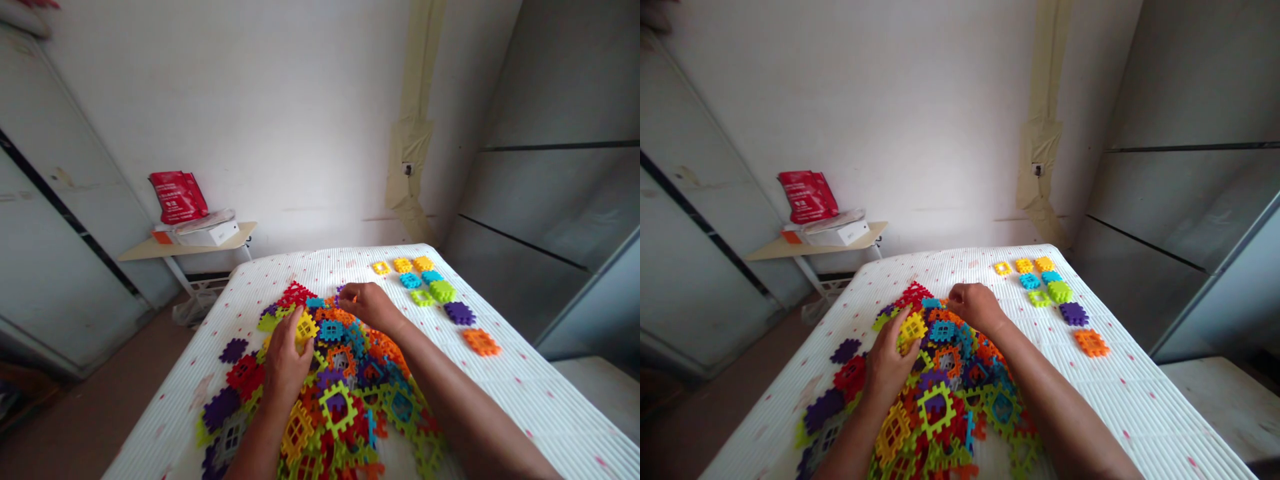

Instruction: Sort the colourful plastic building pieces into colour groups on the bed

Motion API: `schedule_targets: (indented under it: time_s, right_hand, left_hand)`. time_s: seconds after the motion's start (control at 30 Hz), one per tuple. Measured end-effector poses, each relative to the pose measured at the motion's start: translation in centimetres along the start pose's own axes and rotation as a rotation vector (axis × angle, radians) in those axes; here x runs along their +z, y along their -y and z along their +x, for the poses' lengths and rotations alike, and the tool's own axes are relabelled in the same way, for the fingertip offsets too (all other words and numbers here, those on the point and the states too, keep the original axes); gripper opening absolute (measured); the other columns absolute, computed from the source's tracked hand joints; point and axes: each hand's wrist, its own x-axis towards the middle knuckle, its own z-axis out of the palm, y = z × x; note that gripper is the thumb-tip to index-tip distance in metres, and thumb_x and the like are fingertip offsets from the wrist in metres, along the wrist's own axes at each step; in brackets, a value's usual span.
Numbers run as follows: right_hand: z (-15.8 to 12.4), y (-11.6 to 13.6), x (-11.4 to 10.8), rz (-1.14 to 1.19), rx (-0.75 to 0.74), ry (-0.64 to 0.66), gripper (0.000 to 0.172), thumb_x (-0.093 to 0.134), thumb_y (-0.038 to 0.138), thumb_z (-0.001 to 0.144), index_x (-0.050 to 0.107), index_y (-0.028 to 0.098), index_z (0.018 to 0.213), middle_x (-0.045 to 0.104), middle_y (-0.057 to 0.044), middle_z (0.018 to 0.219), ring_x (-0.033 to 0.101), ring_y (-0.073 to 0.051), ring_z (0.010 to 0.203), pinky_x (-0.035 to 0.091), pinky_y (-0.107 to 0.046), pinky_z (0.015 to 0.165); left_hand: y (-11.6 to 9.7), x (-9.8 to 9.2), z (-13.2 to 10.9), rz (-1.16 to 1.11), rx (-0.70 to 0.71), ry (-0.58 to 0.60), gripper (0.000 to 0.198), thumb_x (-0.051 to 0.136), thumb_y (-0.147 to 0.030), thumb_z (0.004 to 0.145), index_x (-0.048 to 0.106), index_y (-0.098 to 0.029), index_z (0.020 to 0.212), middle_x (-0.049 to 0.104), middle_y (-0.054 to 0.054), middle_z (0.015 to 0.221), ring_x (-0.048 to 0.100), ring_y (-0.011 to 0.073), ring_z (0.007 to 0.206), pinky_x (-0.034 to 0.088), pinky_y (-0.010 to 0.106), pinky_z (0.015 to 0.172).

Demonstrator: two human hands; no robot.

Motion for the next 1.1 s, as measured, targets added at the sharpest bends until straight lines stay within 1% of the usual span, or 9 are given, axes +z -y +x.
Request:
schedule_targets:
  time_s: [0.1,0.17,0.27,0.43,0.53,0.6,0.7,0.77,1.1]
  right_hand:
    - [-0.1,0.3,0.9,0.092,-0.074,0.053,0.012,0.058,0.023,0.078,0.069,0.019,0.083,0.068,0.000,0.076,0.057,-0.011,0.064,0.037,-0.020,0.059]
    - [-0.2,0.5,1.7,0.152,-0.094,0.082,0.014,0.060,0.023,0.077,0.069,0.019,0.087,0.068,0.000,0.078,0.058,-0.011,0.066,0.038,-0.020,0.060]
    - [-0.3,0.9,3.3,0.226,-0.098,0.097,0.025,0.062,0.022,0.075,0.066,0.020,0.100,0.068,-0.001,0.079,0.059,-0.012,0.068,0.040,-0.021,0.062]
    - [-0.1,0.9,5.3,0.465,-0.041,0.173,0.033,0.056,0.012,0.075,0.062,0.016,0.107,0.060,0.003,0.066,0.049,-0.008,0.053,0.035,-0.019,0.051]
    - [0.0,0.5,5.2,0.553,-0.030,0.192,0.032,0.054,0.009,0.075,0.064,0.015,0.105,0.049,0.006,0.057,0.039,-0.006,0.047,0.030,-0.018,0.046]
    - [0.1,0.3,4.9,0.552,-0.071,0.201,0.029,0.054,0.009,0.074,0.067,0.015,0.099,0.045,0.007,0.054,0.036,-0.006,0.048,0.029,-0.018,0.046]
    - [0.0,0.0,4.6,0.542,-0.127,0.210,0.026,0.056,0.011,0.073,0.070,0.016,0.094,0.048,0.006,0.057,0.038,-0.006,0.051,0.031,-0.018,0.050]
    - [-0.1,0.0,4.7,0.529,-0.141,0.191,0.026,0.056,0.010,0.073,0.070,0.017,0.094,0.053,0.004,0.061,0.042,-0.007,0.054,0.034,-0.018,0.052]
    - [-0.1,0.6,4.7,0.509,-0.130,0.053,0.025,0.055,0.008,0.072,0.067,0.017,0.092,0.059,0.002,0.070,0.048,-0.008,0.059,0.037,-0.019,0.056]
  left_hand:
    - [-0.2,0.1,-0.1,-0.057,0.097,-0.049,0.059,0.054,-0.017,0.078,0.035,-0.022,0.134,0.055,0.011,0.125,0.054,0.0229,0.113,0.047,0.038,0.093]
    - [-0.4,0.1,-0.1,-0.083,0.108,-0.054,0.064,0.056,-0.018,0.078,0.031,-0.023,0.136,0.055,0.011,0.125,0.054,0.0230,0.113,0.049,0.038,0.091]
    - [-0.6,0.0,-0.2,-0.101,0.117,-0.059,0.068,0.058,-0.019,0.078,0.027,-0.023,0.138,0.056,0.012,0.124,0.055,0.0231,0.112,0.050,0.038,0.090]
    - [-0.8,0.0,-0.3,-0.142,0.123,-0.062,0.065,0.058,-0.020,0.078,0.031,-0.023,0.136,0.055,0.013,0.126,0.054,0.0233,0.114,0.049,0.039,0.091]
    - [-0.8,-0.3,-0.2,-0.212,0.007,-0.047,0.060,0.057,-0.024,0.078,0.035,-0.021,0.134,0.058,0.012,0.120,0.057,0.0218,0.108,0.050,0.037,0.089]
    - [-0.7,-0.5,-0.2,-0.242,-0.084,-0.029,0.051,0.054,-0.026,0.080,0.042,-0.020,0.130,0.063,0.009,0.108,0.061,0.0191,0.097,0.050,0.034,0.085]
    - [-0.5,-0.7,-0.1,-0.274,-0.159,0.011,0.038,0.052,-0.029,0.080,0.055,-0.020,0.117,0.067,0.005,0.090,0.063,0.0162,0.081,0.051,0.030,0.077]
    - [-0.4,-0.7,-0.1,-0.300,-0.196,0.039,0.035,0.054,-0.030,0.078,0.060,-0.020,0.111,0.067,0.003,0.085,0.063,0.0157,0.075,0.051,0.028,0.074]
    - [-1.0,-0.9,-0.1,-0.452,-0.386,0.127,0.032,0.056,-0.035,0.074,0.064,-0.018,0.100,0.066,0.002,0.074,0.059,0.0142,0.064,0.048,0.025,0.063]
